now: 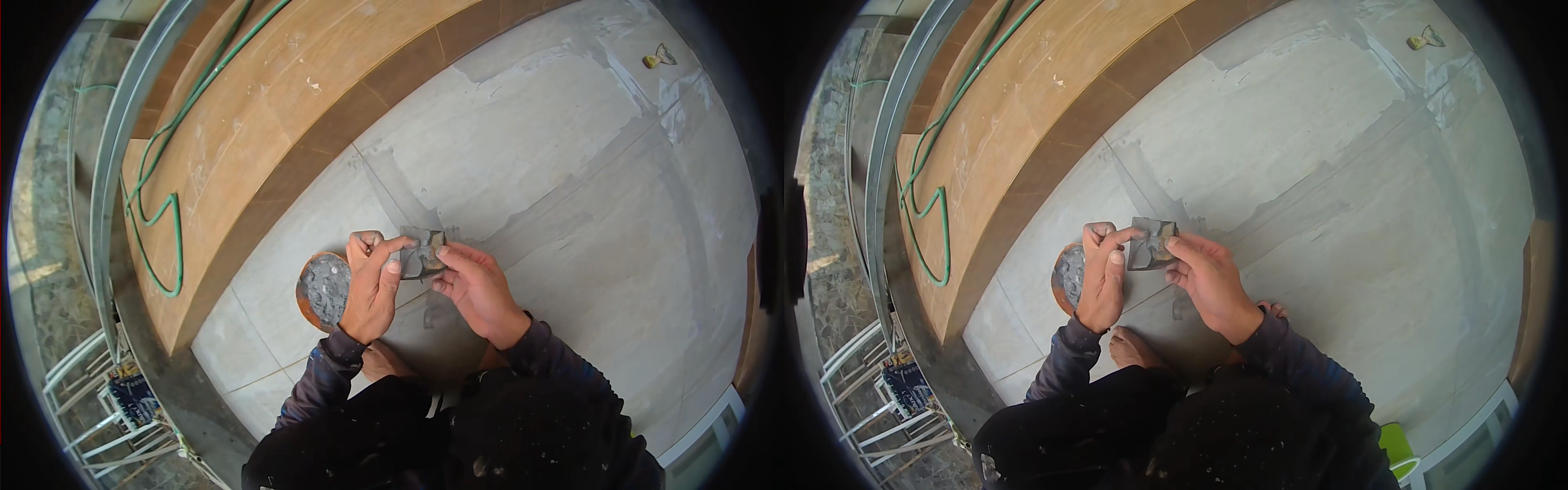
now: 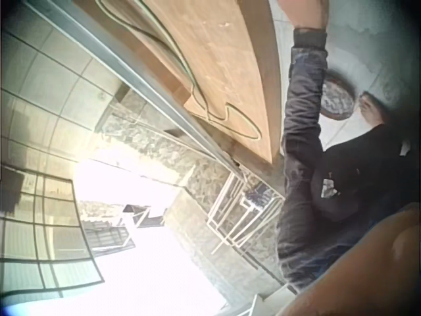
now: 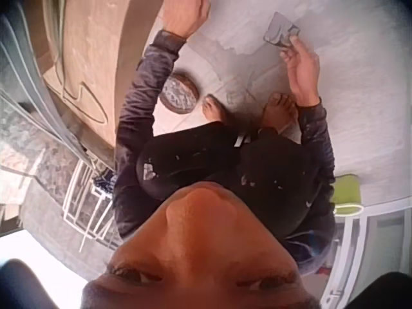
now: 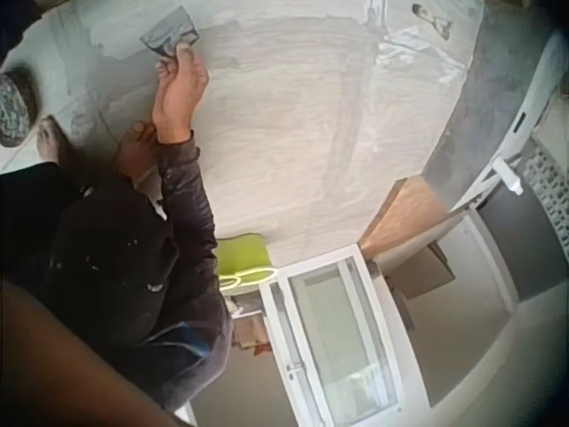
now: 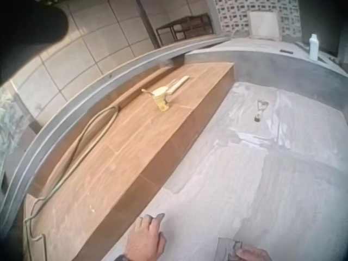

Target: The person applies grout into the gaps between floor tiles using a small scraper, repeatedly taking grout from a bowl and spreading it along the seams.

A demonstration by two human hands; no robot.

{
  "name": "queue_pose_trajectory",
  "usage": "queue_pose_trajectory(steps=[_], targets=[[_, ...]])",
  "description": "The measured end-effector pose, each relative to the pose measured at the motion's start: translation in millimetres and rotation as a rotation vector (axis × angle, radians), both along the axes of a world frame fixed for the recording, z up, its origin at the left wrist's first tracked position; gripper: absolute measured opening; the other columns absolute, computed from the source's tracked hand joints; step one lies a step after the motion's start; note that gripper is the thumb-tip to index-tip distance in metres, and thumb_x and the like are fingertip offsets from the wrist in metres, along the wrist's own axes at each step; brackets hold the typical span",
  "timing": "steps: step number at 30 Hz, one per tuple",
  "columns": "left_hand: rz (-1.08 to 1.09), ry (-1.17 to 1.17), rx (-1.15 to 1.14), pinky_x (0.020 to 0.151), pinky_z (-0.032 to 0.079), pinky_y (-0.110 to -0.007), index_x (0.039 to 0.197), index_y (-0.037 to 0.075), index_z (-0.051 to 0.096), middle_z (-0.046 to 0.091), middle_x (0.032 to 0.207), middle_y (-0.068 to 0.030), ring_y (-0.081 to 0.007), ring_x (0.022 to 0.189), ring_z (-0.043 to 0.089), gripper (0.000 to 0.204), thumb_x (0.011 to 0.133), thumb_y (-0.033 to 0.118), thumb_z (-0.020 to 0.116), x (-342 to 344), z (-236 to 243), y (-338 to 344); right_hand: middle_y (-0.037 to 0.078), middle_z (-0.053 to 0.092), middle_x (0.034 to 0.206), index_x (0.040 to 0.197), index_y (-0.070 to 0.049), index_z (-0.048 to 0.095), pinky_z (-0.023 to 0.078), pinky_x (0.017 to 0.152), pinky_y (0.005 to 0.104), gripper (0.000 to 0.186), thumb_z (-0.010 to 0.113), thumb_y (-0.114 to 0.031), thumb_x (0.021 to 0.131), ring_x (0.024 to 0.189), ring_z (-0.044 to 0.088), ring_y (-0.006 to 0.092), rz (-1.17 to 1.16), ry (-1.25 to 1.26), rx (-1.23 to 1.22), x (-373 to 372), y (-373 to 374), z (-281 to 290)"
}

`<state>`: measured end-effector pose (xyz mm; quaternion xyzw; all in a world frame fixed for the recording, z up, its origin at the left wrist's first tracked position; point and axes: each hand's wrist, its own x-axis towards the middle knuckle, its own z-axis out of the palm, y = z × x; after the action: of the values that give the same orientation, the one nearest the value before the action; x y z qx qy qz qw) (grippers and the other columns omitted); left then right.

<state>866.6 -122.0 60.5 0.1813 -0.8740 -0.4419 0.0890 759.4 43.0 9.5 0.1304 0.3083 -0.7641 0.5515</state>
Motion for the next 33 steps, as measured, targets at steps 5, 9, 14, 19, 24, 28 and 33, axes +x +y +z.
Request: queue_pose_trajectory(steps=[5,9,14,19,24,28,33], targets=[[-0.080,-0.035,-0.025,0.102,0.031,-0.042,0.112,0.007,0.069,0.039,0.105,-0.0102,-0.0277,0.104,0.037,0.036,0.109,0.035,0.046,-17,-3,4,0.001,0.072,0.104,0.110,-0.007,0.070,0.051,0.083,0.0311,0.013,0.063,-0.017,0.104,0.092,0.064,0.0130,-0.091,-0.076,0.028,-11,6,-5],[-0.072,0.020,0.119,0.100,0.035,-0.041,0.105,0.005,0.066,0.046,0.101,-0.0091,-0.0273,0.105,0.040,0.029,0.108,0.030,0.050,-34,-7,-7,0.002,0.071,0.105,0.118,-0.005,0.069,0.050,0.083,0.0291,0.019,0.064,-0.017,0.104,0.090,0.063,0.0121,-0.232,-0.165,0.052,-30,22,-22],[-0.250,-0.049,-0.442,0.087,0.046,-0.042,0.124,0.004,0.060,0.055,0.108,-0.0144,-0.0320,0.099,0.052,0.033,0.092,0.012,0.064,-137,-22,-44,0.001,0.073,0.103,0.113,-0.005,0.071,0.051,0.081,0.0296,0.017,0.064,-0.016,0.103,0.086,0.063,0.0110,-0.431,0.042,0.182,-75,63,-31],[-0.438,-0.021,-0.935,0.086,0.048,-0.042,0.137,0.008,0.057,0.057,0.110,-0.0122,-0.0310,0.104,0.056,0.054,0.084,0.007,0.067,-274,-62,-58,0.000,0.073,0.101,0.110,-0.006,0.073,0.051,0.079,0.0298,0.014,0.064,-0.014,0.103,0.084,0.064,0.0099,-0.544,0.089,0.327,-97,89,-42],[-0.415,0.012,-1.195,0.086,0.047,-0.042,0.136,0.010,0.058,0.057,0.111,-0.0089,-0.0280,0.104,0.056,0.055,0.082,0.009,0.069,-381,-114,-63,0.000,0.074,0.101,0.117,-0.003,0.074,0.052,0.077,0.0285,0.021,0.063,-0.013,0.103,0.084,0.064,0.0085,-0.551,0.085,0.330,-105,92,-42],[-0.383,-0.027,-1.314,0.089,0.043,-0.037,0.136,0.011,0.059,0.056,0.111,-0.0067,-0.0242,0.105,0.054,0.046,0.090,0.010,0.059,-406,-132,-65,0.001,0.075,0.102,0.122,-0.001,0.073,0.052,0.077,0.0276,0.025,0.061,-0.012,0.104,0.086,0.064,0.0078,-0.560,0.105,0.308,-118,93,-38],[-0.352,-0.073,-1.408,0.088,0.043,-0.037,0.148,0.010,0.055,0.055,0.112,-0.0042,-0.0222,0.105,0.054,0.056,0.093,0.011,0.059,-392,-142,-73,0.002,0.075,0.104,0.124,0.001,0.072,0.050,0.078,0.0272,0.026,0.059,-0.012,0.105,0.088,0.065,0.0083,-0.572,0.105,0.371,-124,99,-38]])
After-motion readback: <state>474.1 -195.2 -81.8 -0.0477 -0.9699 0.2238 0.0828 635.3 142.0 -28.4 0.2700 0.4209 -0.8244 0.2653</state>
